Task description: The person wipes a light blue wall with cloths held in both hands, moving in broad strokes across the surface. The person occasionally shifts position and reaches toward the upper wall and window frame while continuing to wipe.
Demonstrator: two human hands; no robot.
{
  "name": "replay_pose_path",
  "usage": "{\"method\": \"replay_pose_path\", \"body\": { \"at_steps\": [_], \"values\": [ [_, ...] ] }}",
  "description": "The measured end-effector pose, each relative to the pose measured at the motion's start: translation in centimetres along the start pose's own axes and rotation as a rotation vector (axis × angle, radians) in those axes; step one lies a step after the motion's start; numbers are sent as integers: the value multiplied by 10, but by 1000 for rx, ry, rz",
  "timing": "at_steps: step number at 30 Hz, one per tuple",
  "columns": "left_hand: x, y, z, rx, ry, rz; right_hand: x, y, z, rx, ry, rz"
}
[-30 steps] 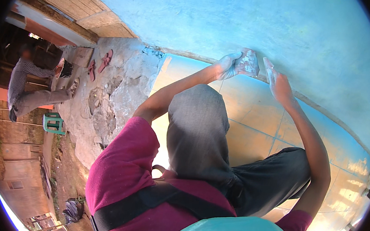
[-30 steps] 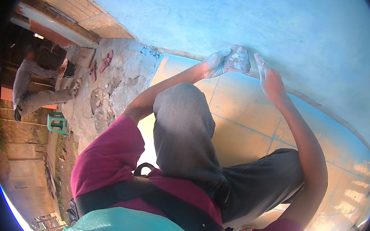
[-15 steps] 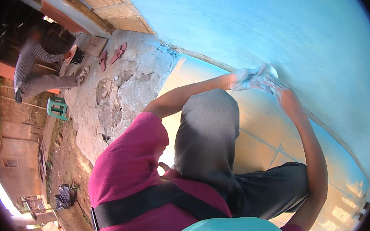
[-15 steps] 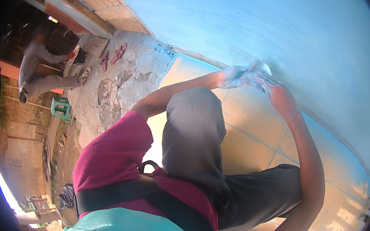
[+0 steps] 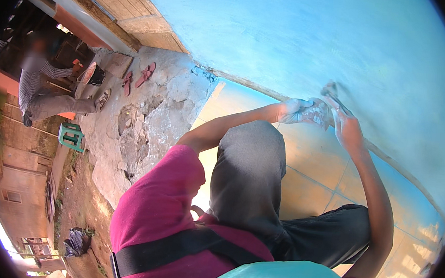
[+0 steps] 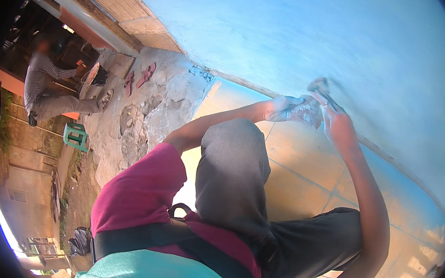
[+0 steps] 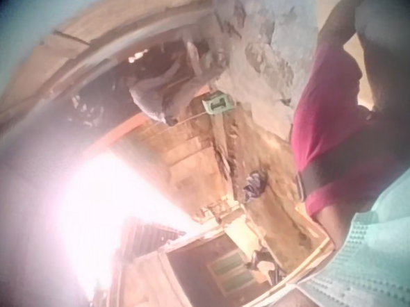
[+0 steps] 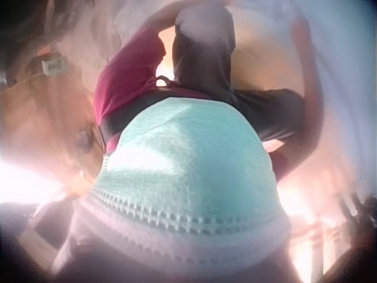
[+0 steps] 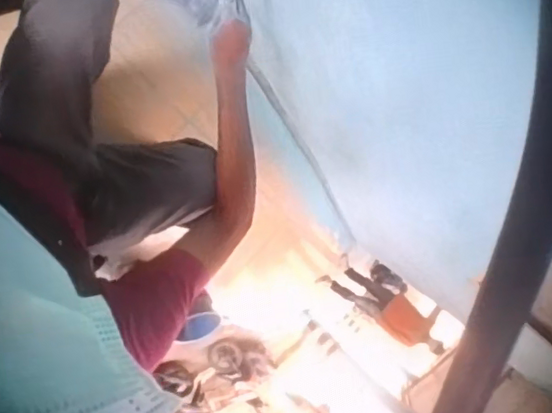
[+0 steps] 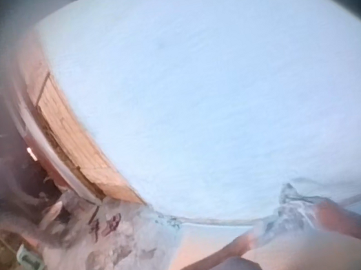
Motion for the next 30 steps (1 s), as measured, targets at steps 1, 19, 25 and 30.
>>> {"method": "replay_pose_path", "body": {
  "at_steps": [1, 19, 25, 30],
  "values": [
    [-18, -5, -4, -44, 140, 205, -9, -5, 2, 178, -38, -23],
    [12, -5, -7, -86, 103, 70, -2, -13, -12, -42, -128, 338],
    [-11, -16, -18, -156, 316, -25, -23, -18, -46, -276, 76, 257],
    [-28, -10, -23, -468, 1253, -142, -23, -11, -36, -492, 656, 300]
  ]
}}
Point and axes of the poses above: each hand's wrist, its own y-axis towards the middle knuckle, its own x-axis out of the back of the hand, z = x × y, the point moved 6 cm from there along y, towards the middle knuckle, and after that the axes turned 7 degrees about -y, right-handed, at the moved point
